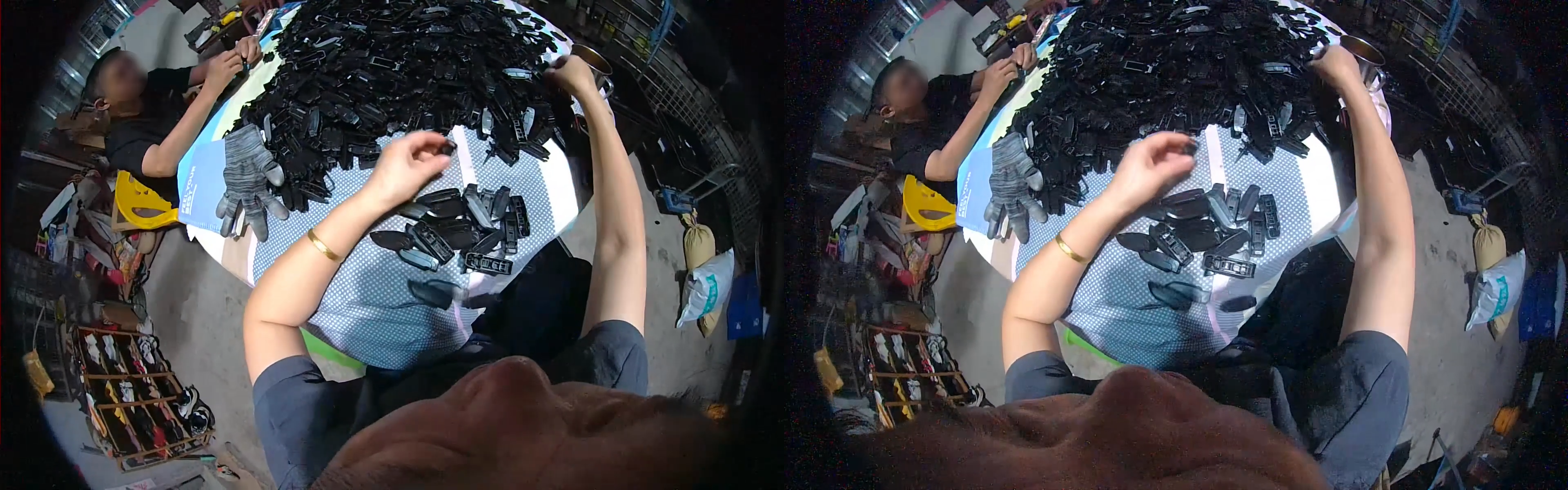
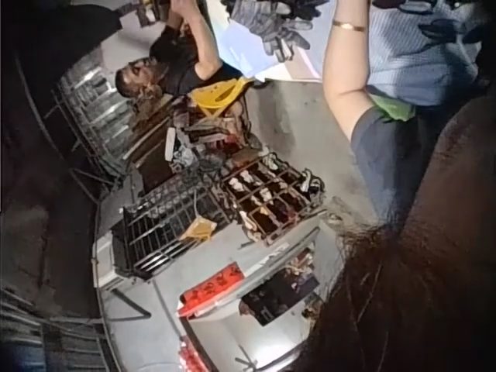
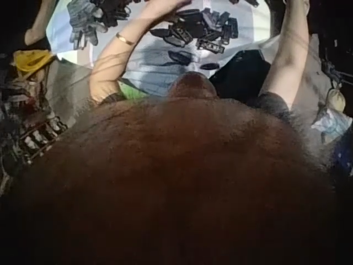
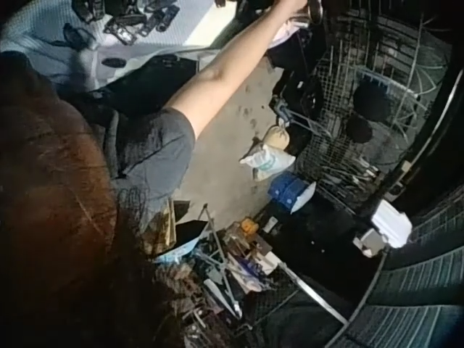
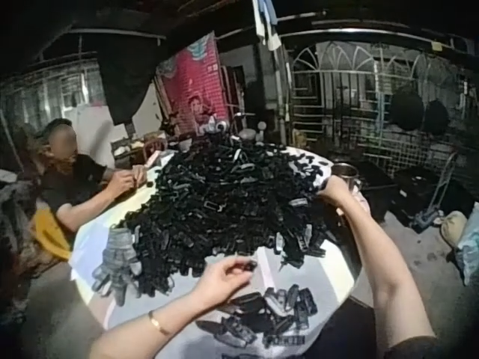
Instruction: Assembling or sorting small black plastic clips and buckles from a large pile on a table.
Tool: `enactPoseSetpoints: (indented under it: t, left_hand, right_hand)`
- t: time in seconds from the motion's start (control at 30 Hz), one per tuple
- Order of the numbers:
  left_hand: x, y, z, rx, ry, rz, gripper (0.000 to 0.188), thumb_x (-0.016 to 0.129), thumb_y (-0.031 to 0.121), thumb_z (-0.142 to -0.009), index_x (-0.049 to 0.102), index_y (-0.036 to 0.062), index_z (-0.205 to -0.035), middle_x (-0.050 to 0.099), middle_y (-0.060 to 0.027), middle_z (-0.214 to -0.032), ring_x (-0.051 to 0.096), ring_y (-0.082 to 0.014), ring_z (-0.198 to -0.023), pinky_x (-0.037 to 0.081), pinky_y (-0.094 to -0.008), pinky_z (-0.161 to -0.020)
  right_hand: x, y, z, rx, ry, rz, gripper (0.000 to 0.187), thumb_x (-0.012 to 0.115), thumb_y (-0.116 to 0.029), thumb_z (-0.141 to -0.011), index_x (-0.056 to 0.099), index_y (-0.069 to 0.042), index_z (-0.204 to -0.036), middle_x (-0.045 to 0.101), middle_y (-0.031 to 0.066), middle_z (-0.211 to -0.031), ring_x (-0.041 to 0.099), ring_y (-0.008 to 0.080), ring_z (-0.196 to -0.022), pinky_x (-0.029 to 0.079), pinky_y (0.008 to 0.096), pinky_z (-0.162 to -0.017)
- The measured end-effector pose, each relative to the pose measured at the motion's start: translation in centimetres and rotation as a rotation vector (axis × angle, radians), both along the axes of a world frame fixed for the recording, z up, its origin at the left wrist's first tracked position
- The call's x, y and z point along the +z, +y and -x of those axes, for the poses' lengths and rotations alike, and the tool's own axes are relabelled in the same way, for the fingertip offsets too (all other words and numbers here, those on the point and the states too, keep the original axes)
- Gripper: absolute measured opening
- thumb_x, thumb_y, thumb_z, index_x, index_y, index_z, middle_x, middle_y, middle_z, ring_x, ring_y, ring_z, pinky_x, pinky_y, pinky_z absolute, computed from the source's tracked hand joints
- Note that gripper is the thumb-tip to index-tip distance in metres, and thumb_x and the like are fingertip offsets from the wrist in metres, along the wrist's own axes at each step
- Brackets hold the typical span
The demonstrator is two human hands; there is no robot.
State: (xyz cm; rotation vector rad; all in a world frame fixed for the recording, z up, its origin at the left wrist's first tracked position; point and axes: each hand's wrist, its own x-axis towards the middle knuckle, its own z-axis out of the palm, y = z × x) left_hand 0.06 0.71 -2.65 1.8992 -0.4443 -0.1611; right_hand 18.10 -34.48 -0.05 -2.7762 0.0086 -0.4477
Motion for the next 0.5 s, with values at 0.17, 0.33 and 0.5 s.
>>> enactPoseSetpoints:
  t: [0.17,0.33,0.5]
  left_hand:
    - [0.0,0.2,-0.6,0.056,0.291,0.529,0.034,0.059,0.006,-0.083,0.048,-0.0019,-0.114,0.059,-0.0073,-0.093,0.06,-0.0117,-0.073,0.052,-0.0228,-0.065]
    - [0.3,0.1,-0.5,0.055,0.287,0.635,0.029,0.063,0.006,-0.081,0.05,0.0001,-0.106,0.061,-0.0063,-0.089,0.059,-0.0108,-0.071,0.05,-0.0207,-0.062]
    - [0.3,0.0,-0.4,0.117,0.076,0.65,0.034,0.068,0.005,-0.075,0.049,-0.0001,-0.104,0.061,-0.0047,-0.086,0.057,-0.0095,-0.07,0.046,-0.0186,-0.057]
  right_hand:
    - [2.9,7.4,6.8,0.385,-0.095,-0.795,0.022,0.059,-0.015,-0.081,0.062,-0.002,-0.099,0.064,0.005,-0.083,0.063,0.012,-0.072,0.047,0.0215,-0.06]
    - [2.5,16.1,15.0,0.747,0.031,-1.067,0.017,0.052,-0.003,-0.084,0.058,0.002,-0.1,0.062,0.01,-0.102,0.062,0.0149,-0.084,0.051,0.0244,-0.074]
    - [0.7,18.2,17.4,0.744,0.015,-0.875,0.024,0.055,0.001,-0.082,0.056,0.004,-0.105,0.061,0.0102,-0.103,0.059,0.0141,-0.093,0.048,0.0267,-0.083]
